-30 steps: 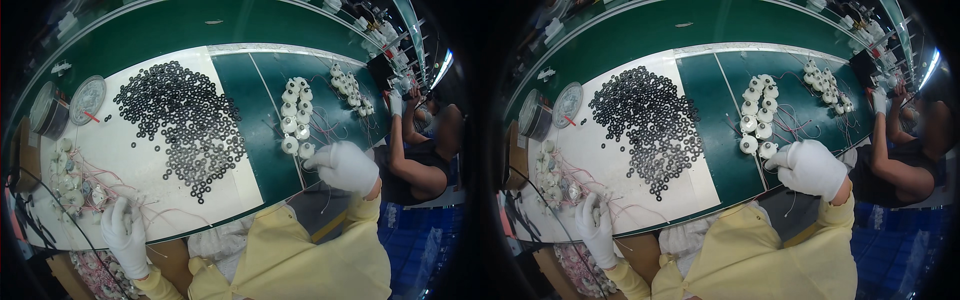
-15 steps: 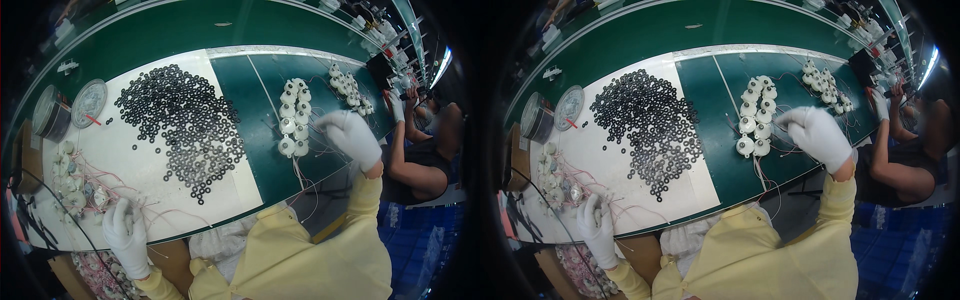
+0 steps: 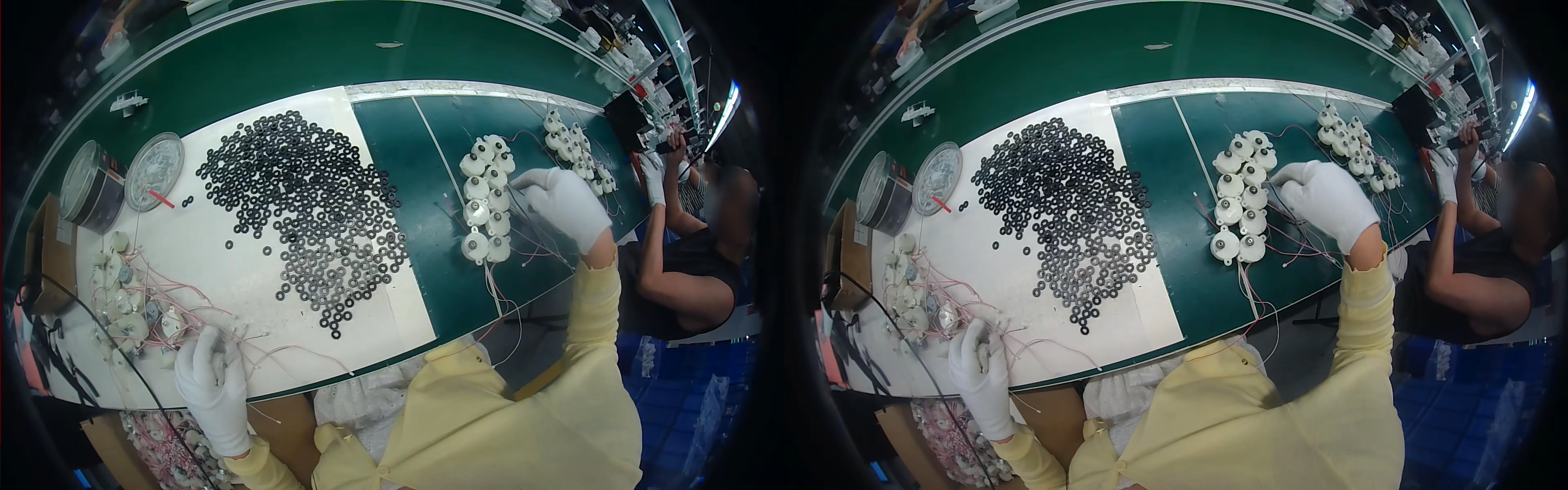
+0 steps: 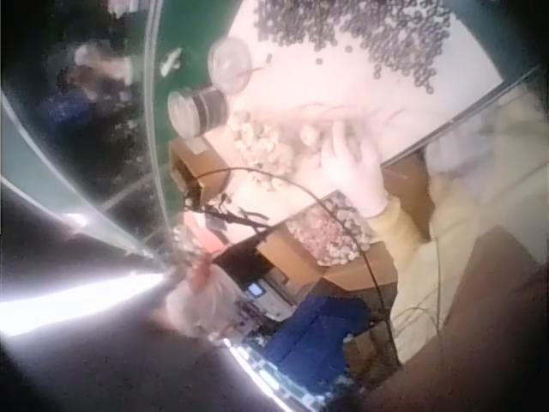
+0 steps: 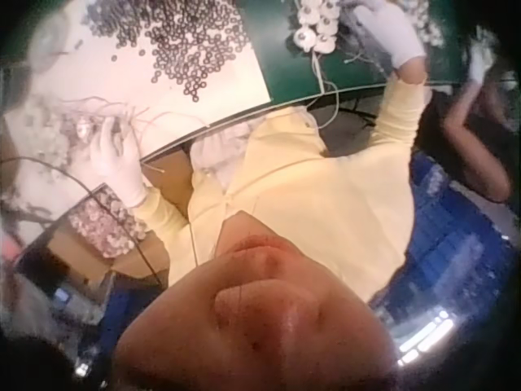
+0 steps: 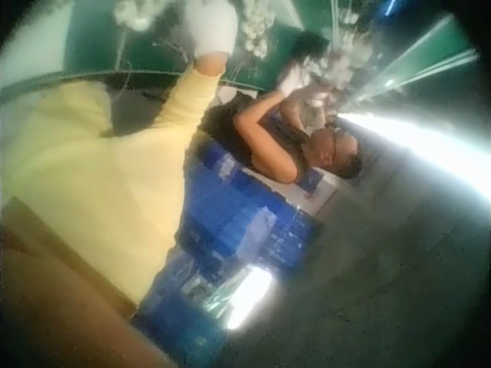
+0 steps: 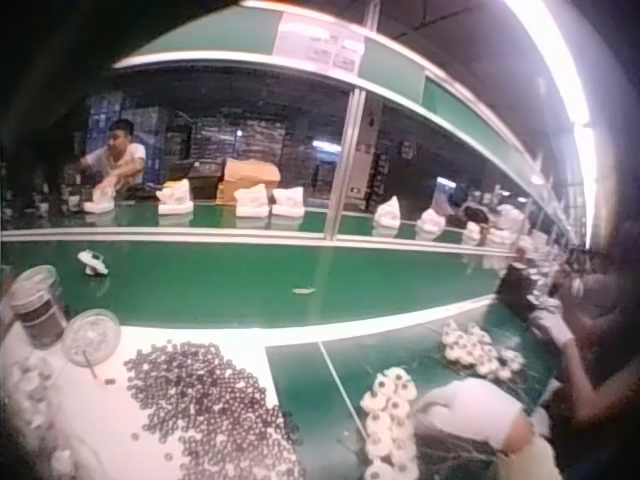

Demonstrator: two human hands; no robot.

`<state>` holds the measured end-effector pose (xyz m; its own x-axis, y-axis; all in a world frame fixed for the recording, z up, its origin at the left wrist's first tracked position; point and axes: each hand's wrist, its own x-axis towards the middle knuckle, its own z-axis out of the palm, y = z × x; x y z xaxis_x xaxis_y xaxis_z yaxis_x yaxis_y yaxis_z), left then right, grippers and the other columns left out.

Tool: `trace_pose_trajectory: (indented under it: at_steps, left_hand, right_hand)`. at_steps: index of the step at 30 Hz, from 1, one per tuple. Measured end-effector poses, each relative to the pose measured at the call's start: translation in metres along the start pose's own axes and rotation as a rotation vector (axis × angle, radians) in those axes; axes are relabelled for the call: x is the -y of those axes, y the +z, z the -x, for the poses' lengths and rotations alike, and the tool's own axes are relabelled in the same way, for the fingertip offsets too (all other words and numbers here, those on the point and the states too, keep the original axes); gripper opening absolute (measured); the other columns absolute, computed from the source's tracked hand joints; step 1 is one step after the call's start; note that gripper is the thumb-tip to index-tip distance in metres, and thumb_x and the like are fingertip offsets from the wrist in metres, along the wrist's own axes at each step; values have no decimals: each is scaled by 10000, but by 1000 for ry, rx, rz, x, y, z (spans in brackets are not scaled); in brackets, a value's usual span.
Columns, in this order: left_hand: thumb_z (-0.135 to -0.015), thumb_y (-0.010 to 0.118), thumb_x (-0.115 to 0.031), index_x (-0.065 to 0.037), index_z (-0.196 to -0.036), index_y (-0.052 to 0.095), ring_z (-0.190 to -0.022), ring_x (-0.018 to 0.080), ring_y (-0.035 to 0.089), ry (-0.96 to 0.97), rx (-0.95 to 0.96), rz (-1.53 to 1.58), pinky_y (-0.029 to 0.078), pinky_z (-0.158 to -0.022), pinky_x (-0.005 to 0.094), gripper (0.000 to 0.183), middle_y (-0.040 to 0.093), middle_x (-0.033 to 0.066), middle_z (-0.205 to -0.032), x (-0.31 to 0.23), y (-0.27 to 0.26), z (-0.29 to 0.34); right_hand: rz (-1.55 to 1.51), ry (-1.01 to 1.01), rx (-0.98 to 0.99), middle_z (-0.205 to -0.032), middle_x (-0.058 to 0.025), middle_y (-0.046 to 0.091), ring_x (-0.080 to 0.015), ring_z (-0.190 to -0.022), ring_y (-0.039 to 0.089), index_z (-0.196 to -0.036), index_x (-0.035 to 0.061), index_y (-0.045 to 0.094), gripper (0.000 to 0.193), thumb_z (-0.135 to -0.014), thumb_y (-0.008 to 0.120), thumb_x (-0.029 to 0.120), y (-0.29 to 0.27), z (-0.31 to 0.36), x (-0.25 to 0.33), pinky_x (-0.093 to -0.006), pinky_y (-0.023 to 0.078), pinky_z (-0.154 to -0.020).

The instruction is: The person assembles small electrical components at a workstation. They pick up white cylindrical parts with wires and black washers, insert the washers into the parts, and place the assembled units on the table. The person also uses a brush to apply a substance from a container onto the components.

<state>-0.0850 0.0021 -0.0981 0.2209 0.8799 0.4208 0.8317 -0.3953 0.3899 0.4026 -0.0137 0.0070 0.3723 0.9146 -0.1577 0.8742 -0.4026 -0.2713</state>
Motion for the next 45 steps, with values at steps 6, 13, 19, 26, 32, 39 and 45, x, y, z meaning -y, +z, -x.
trace_pose_trajectory:
  at_steps: [6, 13, 19, 26, 32, 39, 45]
  left_hand:
    - [-861, 740, -9, -29, -1201, 675, -947, 283, 589, 15, -2, -13, 492, -808, 381, 347, 633, 121, -1099, -2, 1, -2]
    - [-839, 768, -17, -48, -1205, 667, -963, 318, 609, 34, -30, -15, 514, -823, 399, 381, 633, 141, -1106, -3, 2, -3]
    - [-793, 801, -59, -90, -1117, 678, -873, 340, 611, -10, -23, 25, 501, -749, 425, 348, 635, 117, -1001, -9, -10, -9]
    - [-775, 799, -177, -130, -1001, 678, -698, 284, 573, -25, -16, 91, 456, -638, 418, 260, 581, 43, -787, -9, -7, -17]
    - [-767, 811, -218, -129, -1007, 682, -677, 295, 571, -13, -121, 76, 469, -611, 423, 287, 585, 52, -793, -6, -9, -8]
    - [-779, 812, -233, -134, -1021, 686, -711, 294, 607, 22, -113, 121, 501, -627, 408, 291, 596, 58, -807, -1, -4, -11]
    - [-791, 809, -241, -150, -1014, 686, -749, 268, 619, 40, -144, 101, 499, -636, 398, 271, 605, 36, -849, 2, -5, -3]
  right_hand:
    - [69, 91, -183, -813, -147, 741, -260, -768, 716, -1147, 56, 759, 387, -862, 516, 154, 3, -20, -20, -361, 550, -772]
    - [95, -124, -163, -978, -248, 716, -431, -924, 691, -1072, 60, 757, 338, -894, 534, 241, 9, -33, -21, -442, 549, -856]
    - [-117, -181, -244, -852, -154, 702, -224, -686, 648, -1075, -6, 726, 252, -971, 585, 176, -14, -15, -3, -345, 502, -669]
    - [-177, -454, -128, -650, -70, 604, -112, -597, 530, -949, -54, 705, 298, -986, 669, 239, -54, 6, 120, -272, 430, -588]
    - [95, -946, -153, -882, -163, 738, -309, -775, 729, -1368, 66, 634, 555, -937, 690, 412, 12, -18, 298, -384, 561, -755]
    - [470, -856, -61, -915, -197, 742, -387, -859, 728, -1276, 36, 541, 469, -937, 606, 354, 117, -66, 403, -495, 564, -755]
    - [506, -807, -25, -1020, -207, 745, -380, -960, 728, -1256, 24, 590, 391, -892, 589, 166, 116, -91, 417, -482, 569, -812]
